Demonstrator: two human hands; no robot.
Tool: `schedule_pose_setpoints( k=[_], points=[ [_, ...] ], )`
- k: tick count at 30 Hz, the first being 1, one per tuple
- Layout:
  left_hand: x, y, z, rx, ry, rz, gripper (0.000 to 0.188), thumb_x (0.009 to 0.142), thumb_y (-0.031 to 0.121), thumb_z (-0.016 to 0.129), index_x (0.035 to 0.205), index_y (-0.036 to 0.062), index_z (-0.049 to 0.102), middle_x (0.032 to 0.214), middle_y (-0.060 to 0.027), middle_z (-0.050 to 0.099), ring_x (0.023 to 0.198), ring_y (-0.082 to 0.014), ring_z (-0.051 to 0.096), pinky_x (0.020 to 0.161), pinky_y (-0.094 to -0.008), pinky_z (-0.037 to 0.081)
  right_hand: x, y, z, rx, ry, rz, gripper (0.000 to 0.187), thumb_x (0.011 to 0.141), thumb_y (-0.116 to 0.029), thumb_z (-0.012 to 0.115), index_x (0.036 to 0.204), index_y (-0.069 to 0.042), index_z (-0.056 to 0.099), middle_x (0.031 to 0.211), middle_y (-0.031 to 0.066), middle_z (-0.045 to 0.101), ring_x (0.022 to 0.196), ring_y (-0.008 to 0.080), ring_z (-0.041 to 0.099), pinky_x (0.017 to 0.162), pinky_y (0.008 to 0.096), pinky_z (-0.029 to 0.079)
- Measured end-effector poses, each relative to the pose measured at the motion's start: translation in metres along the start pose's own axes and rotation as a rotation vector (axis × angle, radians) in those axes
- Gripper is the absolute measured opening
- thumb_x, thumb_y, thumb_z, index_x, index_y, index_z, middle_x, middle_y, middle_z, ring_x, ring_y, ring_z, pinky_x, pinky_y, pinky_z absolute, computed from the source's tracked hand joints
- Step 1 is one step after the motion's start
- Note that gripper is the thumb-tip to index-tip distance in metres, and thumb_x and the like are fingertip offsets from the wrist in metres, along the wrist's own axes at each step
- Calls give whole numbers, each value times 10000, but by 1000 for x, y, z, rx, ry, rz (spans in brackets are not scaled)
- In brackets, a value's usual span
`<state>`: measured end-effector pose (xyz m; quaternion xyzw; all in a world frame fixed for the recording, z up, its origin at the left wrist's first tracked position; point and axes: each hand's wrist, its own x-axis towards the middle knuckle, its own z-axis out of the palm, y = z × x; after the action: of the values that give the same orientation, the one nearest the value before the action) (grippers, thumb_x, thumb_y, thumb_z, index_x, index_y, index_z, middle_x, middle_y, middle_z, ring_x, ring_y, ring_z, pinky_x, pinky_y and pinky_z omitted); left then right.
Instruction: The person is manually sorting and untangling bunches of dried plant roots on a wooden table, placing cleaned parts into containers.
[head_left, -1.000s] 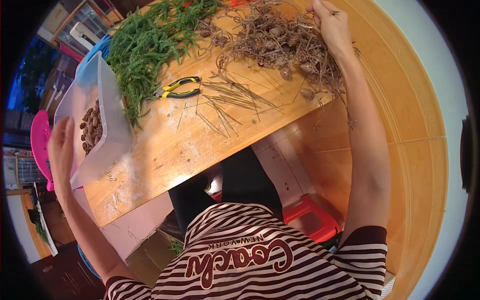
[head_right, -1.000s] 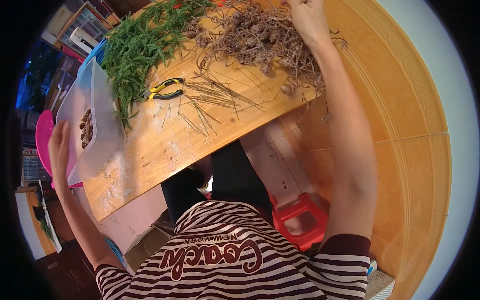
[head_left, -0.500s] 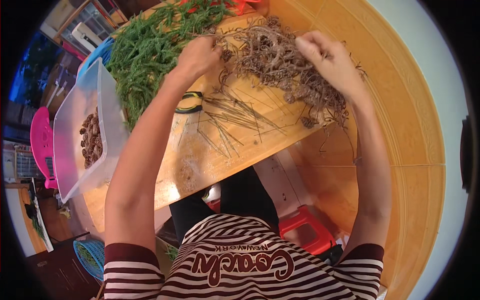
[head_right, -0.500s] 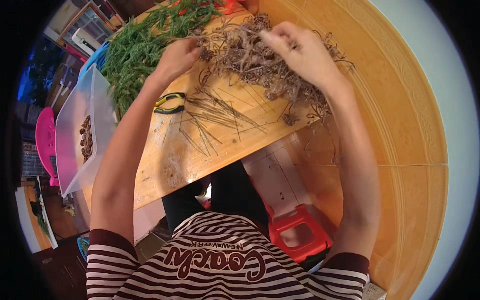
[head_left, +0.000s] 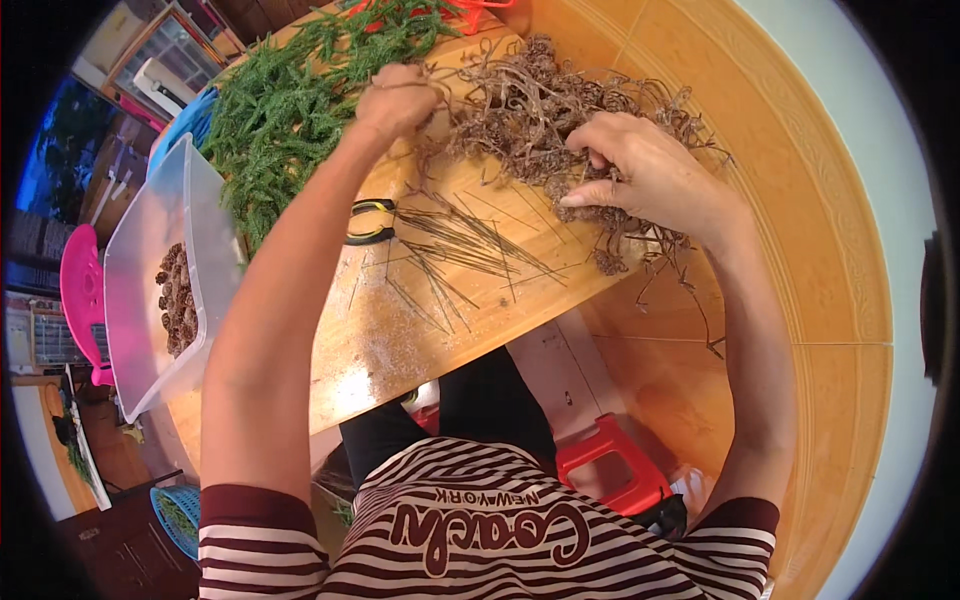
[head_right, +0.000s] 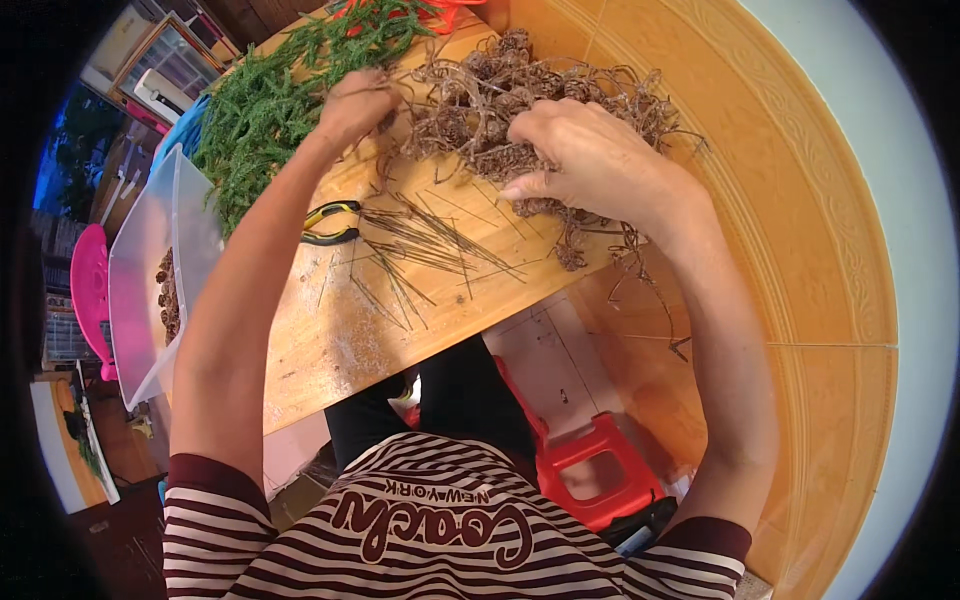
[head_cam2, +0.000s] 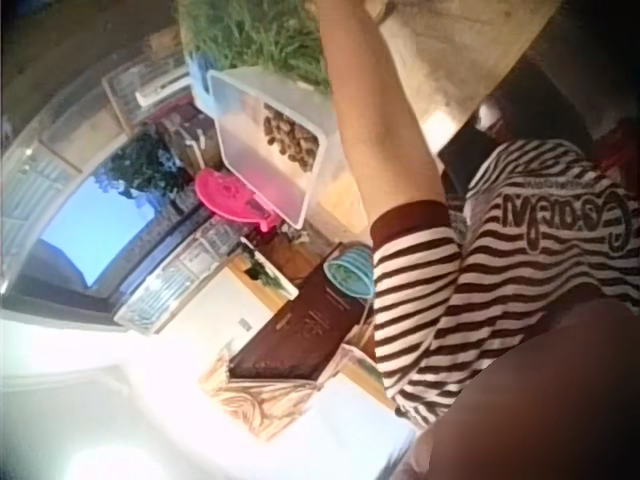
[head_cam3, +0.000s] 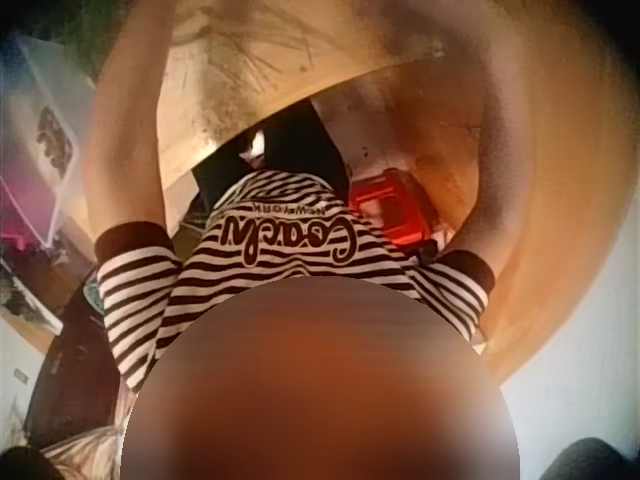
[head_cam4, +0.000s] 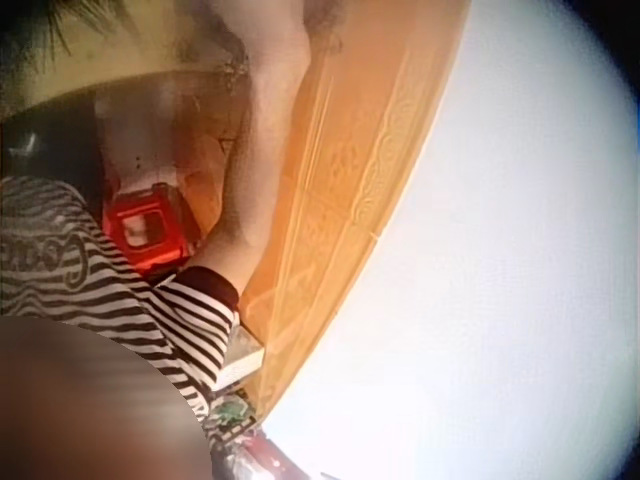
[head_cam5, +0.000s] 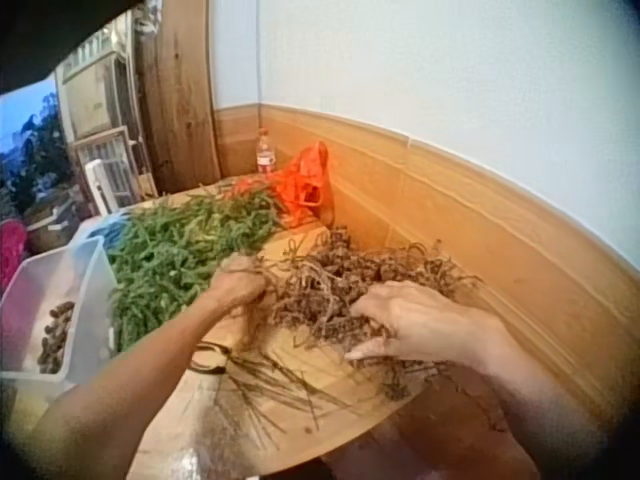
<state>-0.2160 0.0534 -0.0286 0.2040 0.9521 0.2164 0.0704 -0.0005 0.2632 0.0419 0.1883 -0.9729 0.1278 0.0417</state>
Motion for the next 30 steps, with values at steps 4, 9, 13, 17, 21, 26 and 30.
schedule_pose_setpoints(
  k=[4,9,13,17,21,26,30],
  points=[
    [-6,-13,-24,-68,256,131,300,796,286,539,965,47,607,890,-174,632,842,-329,617,761,-411,483,-2,-4,2,-86,-85,-6,523,742,-277,731,1152,-8,547,978,119,550,976,288,505,843,392,391],
    [-11,-33,-48,-70,614,354,241,794,245,554,912,38,585,803,-158,622,771,-327,607,722,-412,475,-9,-14,-5,-92,-134,28,560,745,-253,728,1205,-8,523,1122,126,547,1091,291,467,928,402,349],
    [-16,-36,-75,-113,692,335,261,779,246,579,939,39,591,797,-154,630,759,-331,607,721,-408,473,-12,-25,-19,-59,-19,-26,511,772,-233,715,1194,-2,541,1140,133,574,1063,269,523,894,372,401],
    [-24,-28,-99,-166,714,482,290,841,279,596,1018,50,581,787,-76,614,702,-167,562,671,-347,458,9,-39,-51,181,59,108,416,831,-250,671,1139,13,574,1058,123,625,963,207,589,820,324,458],
    [-50,19,-100,-248,514,468,292,832,275,617,1009,45,585,805,-54,624,718,-139,565,678,-320,469,55,-40,-63,279,292,98,362,915,-305,565,1068,22,603,902,62,641,820,126,574,720,274,467],
    [-90,61,-111,-177,542,752,285,793,180,619,1027,25,570,875,-134,619,813,-248,597,741,-370,473,96,-71,-69,493,413,176,365,951,-286,476,759,17,547,630,47,503,589,136,473,536,320,379],
    [-106,73,-116,-56,474,788,338,773,106,623,1070,13,493,976,-202,543,942,-350,533,817,-438,414,119,-62,-73,476,373,175,367,953,-291,460,786,25,544,664,68,526,611,152,492,558,327,390]
  ],
)
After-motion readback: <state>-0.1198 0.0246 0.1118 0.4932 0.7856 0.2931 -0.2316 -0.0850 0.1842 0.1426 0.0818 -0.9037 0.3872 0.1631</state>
